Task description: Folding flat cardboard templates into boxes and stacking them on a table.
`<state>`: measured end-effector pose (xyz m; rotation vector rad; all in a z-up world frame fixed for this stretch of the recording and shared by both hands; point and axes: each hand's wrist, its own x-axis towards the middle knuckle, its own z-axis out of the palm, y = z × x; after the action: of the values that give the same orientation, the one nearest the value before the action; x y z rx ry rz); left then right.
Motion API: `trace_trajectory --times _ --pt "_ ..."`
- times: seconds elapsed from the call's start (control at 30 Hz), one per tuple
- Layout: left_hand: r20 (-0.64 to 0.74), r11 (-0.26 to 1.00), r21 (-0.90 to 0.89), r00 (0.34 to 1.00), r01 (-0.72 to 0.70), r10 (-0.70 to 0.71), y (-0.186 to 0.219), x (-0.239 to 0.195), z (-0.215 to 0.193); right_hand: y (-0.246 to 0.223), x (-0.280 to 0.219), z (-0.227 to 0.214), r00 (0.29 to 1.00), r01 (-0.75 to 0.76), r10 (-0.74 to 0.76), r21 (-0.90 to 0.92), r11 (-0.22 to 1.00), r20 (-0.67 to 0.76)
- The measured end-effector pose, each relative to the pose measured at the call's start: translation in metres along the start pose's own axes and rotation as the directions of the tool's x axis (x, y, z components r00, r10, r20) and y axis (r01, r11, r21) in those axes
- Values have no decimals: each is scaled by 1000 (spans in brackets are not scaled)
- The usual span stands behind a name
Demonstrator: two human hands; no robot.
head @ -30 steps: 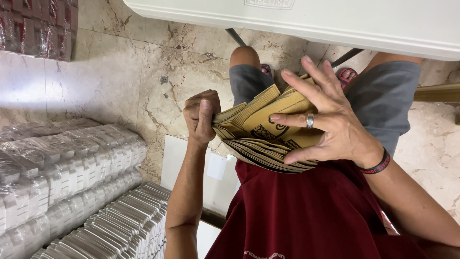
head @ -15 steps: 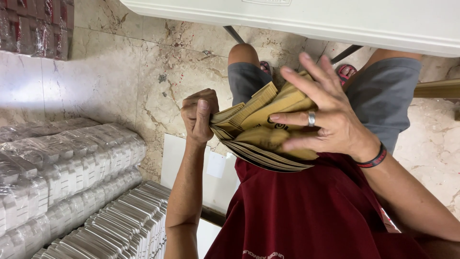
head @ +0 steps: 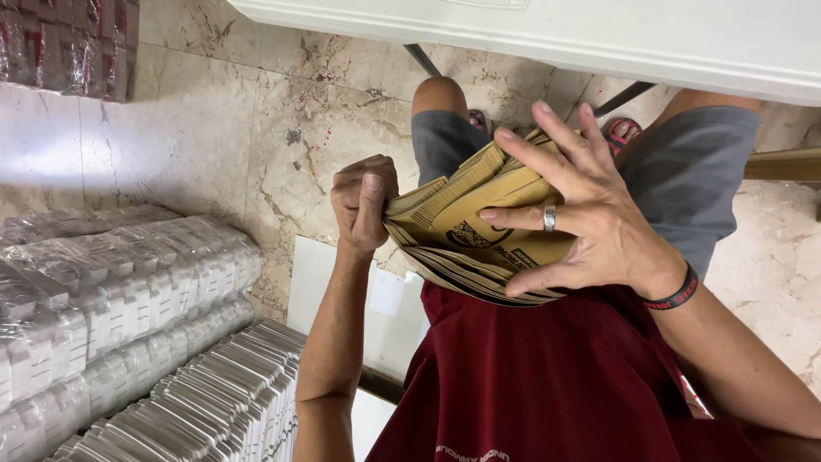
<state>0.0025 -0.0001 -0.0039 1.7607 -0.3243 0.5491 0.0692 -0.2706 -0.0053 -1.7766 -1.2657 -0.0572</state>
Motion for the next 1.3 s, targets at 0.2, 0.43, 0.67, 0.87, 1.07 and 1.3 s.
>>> trace_trajectory --times 0.2,0.43,0.67,0.87,1.07,1.3 --pt "-4 1000 2 1000 4 -4 0 -1 0 8 0 1 1000 16 -17 50 999 25" --pt "5 1000 9 1000 2 -2 2 0 1 22 -10 12 998 60 -61 -39 997 -31" --pt "4 1000 13 1000 4 -4 -1 1 4 7 -7 11 996 81 -85 -140 987 -17" --pt "6 1000 12 1000 16 -16 -5 0 3 -2 -1 6 999 23 -24 -41 999 -21" --pt "15 1000 6 1000 -2 2 -2 2 4 9 -2 5 999 46 -46 -2 999 19" --pt "17 1000 8 1000 10 -10 -1 3 4 13 0 6 998 52 -52 24 998 25"
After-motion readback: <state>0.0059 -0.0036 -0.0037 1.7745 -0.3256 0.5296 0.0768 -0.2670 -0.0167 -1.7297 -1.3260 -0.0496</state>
